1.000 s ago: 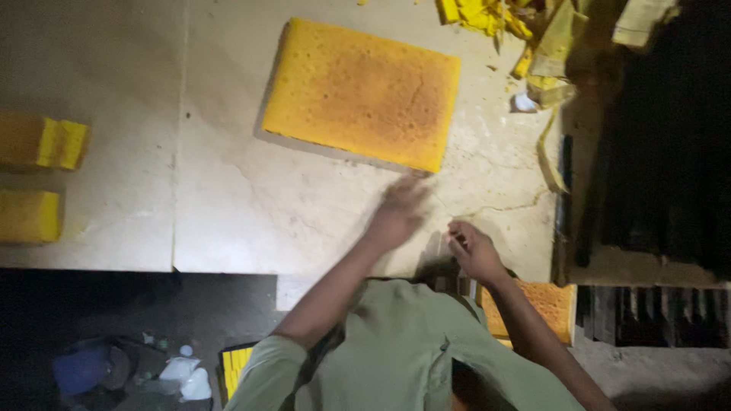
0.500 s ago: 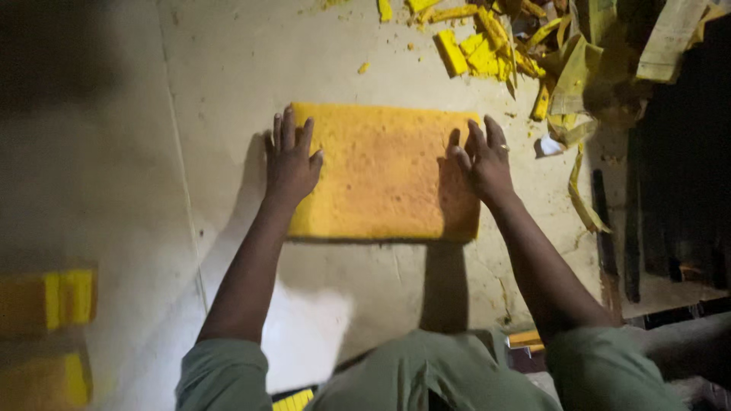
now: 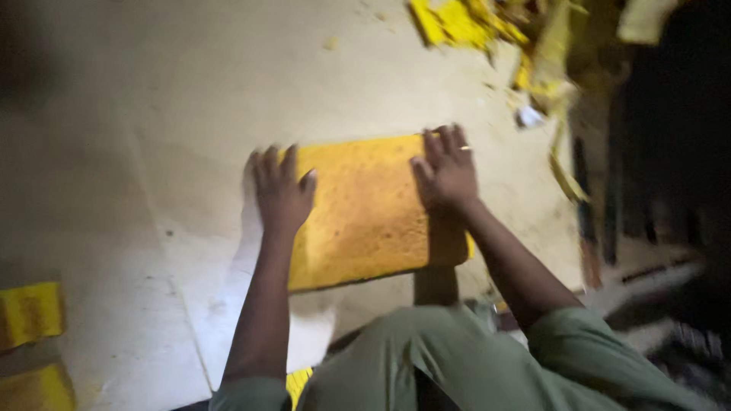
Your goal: The person uses a long knife to slice yellow sponge blocks into smaller pieces on a white table. They remove a block from a metal frame, cut it into strips, and stack the pieces. Another person is visible working nearby.
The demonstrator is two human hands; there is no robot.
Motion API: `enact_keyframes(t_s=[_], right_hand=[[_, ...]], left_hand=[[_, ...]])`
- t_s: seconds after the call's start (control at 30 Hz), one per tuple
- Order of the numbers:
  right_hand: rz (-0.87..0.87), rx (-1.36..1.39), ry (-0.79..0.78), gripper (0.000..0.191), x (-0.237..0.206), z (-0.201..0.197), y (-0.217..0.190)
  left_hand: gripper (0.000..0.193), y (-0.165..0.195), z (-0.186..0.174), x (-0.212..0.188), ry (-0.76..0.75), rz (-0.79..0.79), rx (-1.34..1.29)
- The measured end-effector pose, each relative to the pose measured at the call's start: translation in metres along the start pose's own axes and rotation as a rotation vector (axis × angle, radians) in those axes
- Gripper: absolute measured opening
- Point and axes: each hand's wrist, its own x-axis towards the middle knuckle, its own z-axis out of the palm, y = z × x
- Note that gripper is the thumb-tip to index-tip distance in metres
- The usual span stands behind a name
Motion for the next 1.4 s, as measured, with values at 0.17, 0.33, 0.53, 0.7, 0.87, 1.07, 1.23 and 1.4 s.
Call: enact_keyframes(t_s=[0.17, 0.33, 0.53, 0.7, 0.87, 1.07, 1.23, 1.4], right_hand=[[-0.132, 0.28, 0.005, 0.066, -0.1, -0.009, 0.036], [0.081, 0.391, 0.116, 0.047, -0.175, -0.047, 0.133], [0.351, -0.231, -0.225, 0.027, -0.3, -0.099, 0.26], [0.276, 0.025, 0.003, 0.057, -0.351, -0.096, 0.265], [0.836, 0.753, 0.005, 0.052, -0.354, -0.118, 0.21], [0.811, 0.757, 0.349, 0.042, -0.387, -0.112, 0.091], [0.168, 0.468, 0.126, 0.037, -0.341, -0.052, -0.008], [0.157, 0.389, -0.115, 0.053, -0.25, 0.001, -0.102]], left_hand=[[0.066, 0.039, -0.004, -0.114, -0.037, -0.063, 0.047], [0.065, 0.073, -0.018, -0.188, -0.098, -0.217, 0.105], [0.071, 0.153, -0.009, -0.275, -0.095, -0.292, 0.206], [0.086, 0.161, -0.032, -0.323, -0.14, -0.259, 0.167], [0.108, 0.116, -0.068, -0.342, -0.179, -0.358, 0.061], [0.118, 0.062, -0.057, -0.329, -0.223, -0.265, 0.002], [0.115, 0.038, -0.05, -0.332, -0.207, -0.165, -0.03], [0.117, 0.041, -0.063, -0.322, -0.265, -0.181, -0.086]])
